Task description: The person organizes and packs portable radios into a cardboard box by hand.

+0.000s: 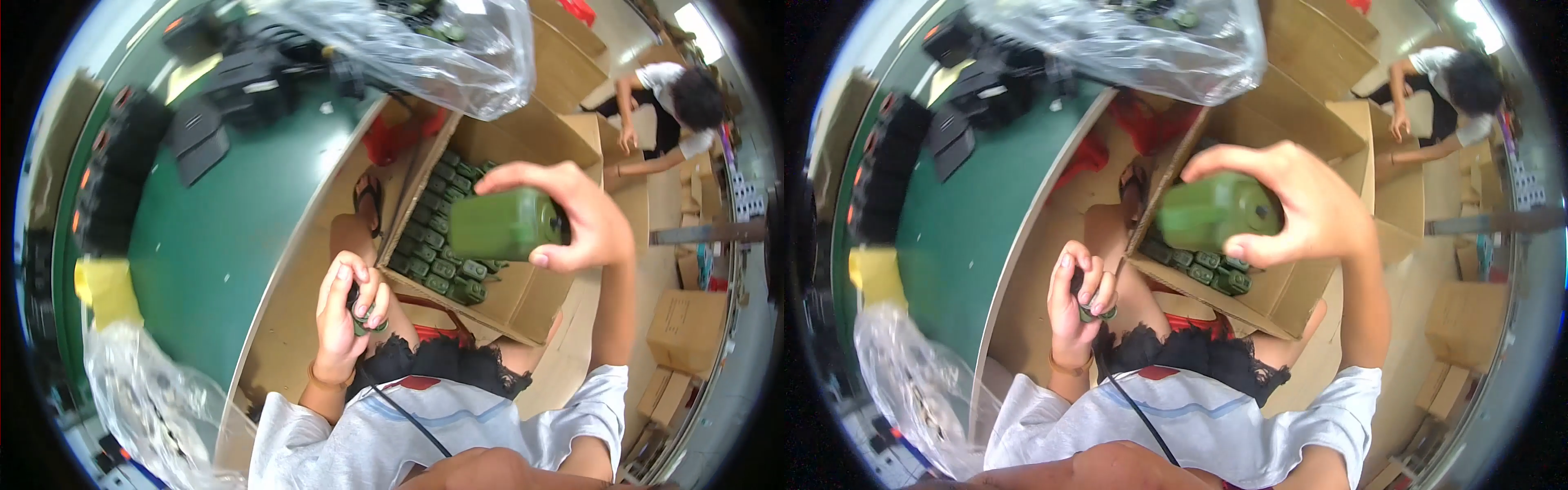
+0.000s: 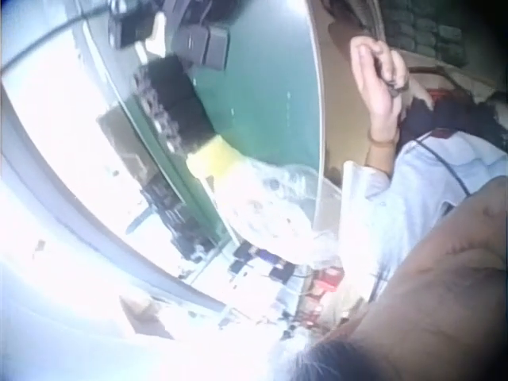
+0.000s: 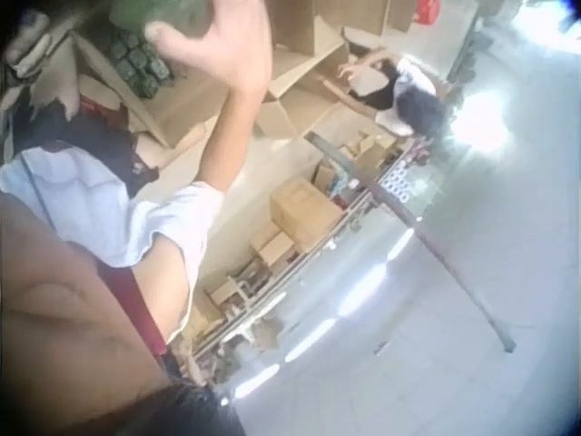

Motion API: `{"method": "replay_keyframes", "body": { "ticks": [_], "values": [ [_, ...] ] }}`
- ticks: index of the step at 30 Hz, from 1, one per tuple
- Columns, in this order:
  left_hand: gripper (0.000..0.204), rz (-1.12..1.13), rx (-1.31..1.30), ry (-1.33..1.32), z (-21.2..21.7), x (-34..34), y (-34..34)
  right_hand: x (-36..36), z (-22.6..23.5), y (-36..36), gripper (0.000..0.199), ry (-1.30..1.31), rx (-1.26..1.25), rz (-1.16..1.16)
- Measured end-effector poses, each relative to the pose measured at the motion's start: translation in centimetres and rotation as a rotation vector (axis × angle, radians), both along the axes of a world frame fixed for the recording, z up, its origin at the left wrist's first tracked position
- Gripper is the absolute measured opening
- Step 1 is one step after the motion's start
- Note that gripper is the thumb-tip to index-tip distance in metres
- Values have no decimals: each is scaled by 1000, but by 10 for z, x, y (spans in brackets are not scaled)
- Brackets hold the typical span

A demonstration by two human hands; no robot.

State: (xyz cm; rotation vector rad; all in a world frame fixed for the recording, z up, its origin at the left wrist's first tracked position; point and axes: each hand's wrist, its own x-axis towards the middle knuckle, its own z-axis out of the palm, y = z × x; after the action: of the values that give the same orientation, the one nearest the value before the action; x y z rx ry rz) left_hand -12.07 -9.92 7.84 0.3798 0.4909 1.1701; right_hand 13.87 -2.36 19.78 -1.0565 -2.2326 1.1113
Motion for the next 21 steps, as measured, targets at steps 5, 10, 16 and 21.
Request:
{"method": "replay_keyframes", "body": {
  "ticks": [5,10,16,21],
  "values": [
    [31,30,227,-3,3,-19,-23,-131,47,48,50,-202,274,123],
    [36,67,179,-181,-1,-29,-43,-241,33,66,75,-548,317,165],
    [40,87,260,-289,11,-38,-39,-247,28,59,75,-440,494,67],
    [42,69,296,-363,15,-43,-26,-198,41,2,39,-136,747,110]
  ]
}}
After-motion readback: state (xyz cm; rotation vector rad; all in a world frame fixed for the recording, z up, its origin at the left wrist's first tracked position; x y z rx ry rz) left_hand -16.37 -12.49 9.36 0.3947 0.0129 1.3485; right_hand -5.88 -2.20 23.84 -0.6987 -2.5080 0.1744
